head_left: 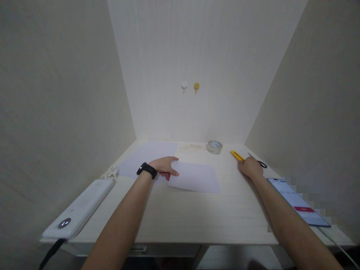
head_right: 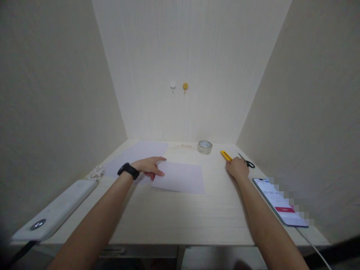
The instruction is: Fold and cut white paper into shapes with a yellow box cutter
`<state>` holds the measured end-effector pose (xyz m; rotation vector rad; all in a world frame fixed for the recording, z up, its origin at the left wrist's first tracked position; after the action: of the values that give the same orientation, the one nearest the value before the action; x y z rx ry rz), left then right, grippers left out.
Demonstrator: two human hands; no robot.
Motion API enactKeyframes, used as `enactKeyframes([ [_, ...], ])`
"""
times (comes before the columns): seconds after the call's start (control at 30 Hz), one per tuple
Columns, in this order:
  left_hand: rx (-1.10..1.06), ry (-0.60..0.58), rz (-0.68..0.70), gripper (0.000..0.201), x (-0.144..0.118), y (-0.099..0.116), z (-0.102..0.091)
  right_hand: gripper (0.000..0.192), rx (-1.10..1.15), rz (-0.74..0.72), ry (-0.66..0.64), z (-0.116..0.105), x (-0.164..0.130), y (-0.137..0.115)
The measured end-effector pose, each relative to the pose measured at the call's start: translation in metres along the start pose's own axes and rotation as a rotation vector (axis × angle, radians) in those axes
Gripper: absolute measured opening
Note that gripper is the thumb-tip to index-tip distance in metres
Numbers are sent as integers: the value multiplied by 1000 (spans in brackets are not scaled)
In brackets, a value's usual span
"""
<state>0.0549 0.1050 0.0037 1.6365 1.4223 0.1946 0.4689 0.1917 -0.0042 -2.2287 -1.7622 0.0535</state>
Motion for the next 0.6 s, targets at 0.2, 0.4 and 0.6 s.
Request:
enactKeyframes([
  [0.2, 225, 289, 136, 61, 3, 10, -22, 44, 931, -57, -157, -1, -9, -5],
  [0.4, 283, 716, 188, 34, 1, 23, -38, 37, 1426, -289, -828, 23, -64, -81],
  [0.6, -251, 292, 310, 54, 27, 28, 8, 41, 1335, -421, -1210, 31, -114, -121],
])
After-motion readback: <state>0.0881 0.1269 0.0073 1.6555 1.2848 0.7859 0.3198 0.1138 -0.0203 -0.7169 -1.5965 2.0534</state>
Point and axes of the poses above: each hand's wrist, its own x-axis towards the middle knuckle, its own z-axis out of the palm, y = z × x, the point moved 8 cm from there along x, towards the middle knuckle, and after that the axes turned 6 degrees about -y, right-handed, at the moved point
